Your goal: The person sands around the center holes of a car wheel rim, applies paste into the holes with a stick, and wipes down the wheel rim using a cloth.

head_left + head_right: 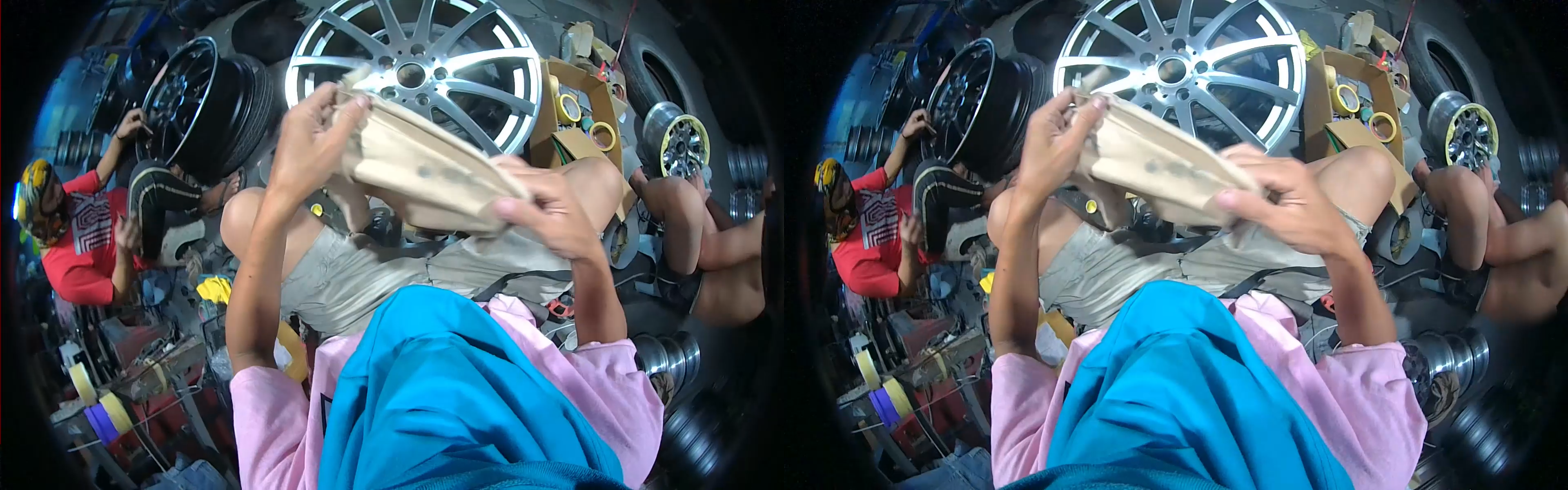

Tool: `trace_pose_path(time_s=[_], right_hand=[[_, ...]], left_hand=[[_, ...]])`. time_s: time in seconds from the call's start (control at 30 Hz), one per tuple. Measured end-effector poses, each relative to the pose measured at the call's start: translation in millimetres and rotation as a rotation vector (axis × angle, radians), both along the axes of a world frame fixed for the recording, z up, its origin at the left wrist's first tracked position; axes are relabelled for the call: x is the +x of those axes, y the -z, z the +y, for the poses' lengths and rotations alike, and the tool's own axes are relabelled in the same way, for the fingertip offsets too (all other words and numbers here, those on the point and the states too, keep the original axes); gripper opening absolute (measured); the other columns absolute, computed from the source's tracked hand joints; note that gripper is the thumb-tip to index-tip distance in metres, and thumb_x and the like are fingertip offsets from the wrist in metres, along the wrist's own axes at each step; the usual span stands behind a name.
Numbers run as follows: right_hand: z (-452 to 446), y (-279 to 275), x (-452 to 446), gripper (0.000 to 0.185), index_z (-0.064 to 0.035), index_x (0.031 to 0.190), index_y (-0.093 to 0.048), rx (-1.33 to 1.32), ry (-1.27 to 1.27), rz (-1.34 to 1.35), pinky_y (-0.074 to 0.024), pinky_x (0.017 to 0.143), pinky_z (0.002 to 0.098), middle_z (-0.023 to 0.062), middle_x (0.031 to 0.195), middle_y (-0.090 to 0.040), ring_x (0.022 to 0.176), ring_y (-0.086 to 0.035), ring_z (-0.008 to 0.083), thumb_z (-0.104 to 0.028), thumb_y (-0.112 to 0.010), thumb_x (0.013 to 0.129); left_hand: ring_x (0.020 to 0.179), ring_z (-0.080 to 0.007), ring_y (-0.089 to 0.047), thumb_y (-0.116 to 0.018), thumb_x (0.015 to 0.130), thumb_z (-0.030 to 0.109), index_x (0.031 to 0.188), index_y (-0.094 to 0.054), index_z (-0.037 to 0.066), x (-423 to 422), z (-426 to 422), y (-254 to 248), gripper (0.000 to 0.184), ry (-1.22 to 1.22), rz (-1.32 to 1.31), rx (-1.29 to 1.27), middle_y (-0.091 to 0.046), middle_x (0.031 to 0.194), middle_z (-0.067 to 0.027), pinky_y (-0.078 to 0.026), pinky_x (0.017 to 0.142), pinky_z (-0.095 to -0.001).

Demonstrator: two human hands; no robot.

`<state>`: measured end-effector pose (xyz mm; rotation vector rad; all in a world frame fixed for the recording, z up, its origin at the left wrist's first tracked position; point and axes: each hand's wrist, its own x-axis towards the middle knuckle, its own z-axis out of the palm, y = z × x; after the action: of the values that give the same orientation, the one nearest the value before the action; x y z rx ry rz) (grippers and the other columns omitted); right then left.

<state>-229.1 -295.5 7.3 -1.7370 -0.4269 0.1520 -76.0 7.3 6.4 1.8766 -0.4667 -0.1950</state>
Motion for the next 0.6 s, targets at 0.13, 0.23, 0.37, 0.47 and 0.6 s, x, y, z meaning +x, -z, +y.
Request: trace_pose_path(time_s=[0.13,0.23,0.37,0.47,0.6], right_hand=[[-5,-38,0,0.057,0.0147,0.121,-0.071,0.359,0.182,-0.010,-0.0589,0.093,0.0369,0.0299,0.130,-0.069,0.117,-0.069,0.0293,-0.039,-0.069,0.101],[-14,-32,5,0.055,0.0114,0.126,-0.069,0.439,0.235,0.133,-0.0592,0.095,0.0361,0.0238,0.127,-0.072,0.112,-0.071,0.0242,-0.035,-0.075,0.098],[-15,3,16,0.045,0.0014,0.129,-0.069,0.090,0.177,0.430,-0.0578,0.082,0.0283,0.0046,0.109,-0.076,0.091,-0.069,0.0093,-0.015,-0.086,0.091],[-9,27,0,0.036,0.0015,0.121,-0.073,-0.058,0.101,0.609,-0.0551,0.079,0.0269,0.0017,0.102,-0.075,0.087,-0.065,0.0066,-0.015,-0.084,0.091],[-12,-2,-15,0.029,0.0025,0.112,-0.074,-0.128,-0.126,0.479,-0.0533,0.076,0.0270,0.0041,0.093,-0.075,0.081,-0.065,0.0079,-0.016,-0.080,0.090]], left_hand=[[0.078,-0.0086,-0.054,-0.073,0.103,0.023,0.104,-0.067,-0.001,-29,-9,-4,0.024,0.158,0.020,0.164,-0.066,0.083,-0.0055,-0.048,0.069,-0.0294],[0.077,-0.0095,-0.051,-0.068,0.106,0.022,0.106,-0.065,0.000,-34,-20,-9,0.022,0.153,-0.093,0.180,-0.063,0.083,-0.0048,-0.046,0.069,-0.0296],[0.087,-0.0062,-0.054,-0.059,0.112,0.019,0.122,-0.061,-0.002,-24,-35,-26,0.024,0.088,-0.052,-0.283,-0.065,0.099,-0.0012,-0.048,0.077,-0.0262],[0.098,-0.0068,-0.062,-0.058,0.113,0.019,0.124,-0.062,-0.002,2,-23,-19,0.024,0.043,0.047,-0.386,-0.070,0.110,-0.0036,-0.052,0.088,-0.0261],[0.098,-0.0109,-0.067,-0.058,0.113,0.019,0.121,-0.061,-0.004,11,-19,18,0.024,0.036,0.076,-0.300,-0.074,0.108,-0.0094,-0.055,0.086,-0.0292]])
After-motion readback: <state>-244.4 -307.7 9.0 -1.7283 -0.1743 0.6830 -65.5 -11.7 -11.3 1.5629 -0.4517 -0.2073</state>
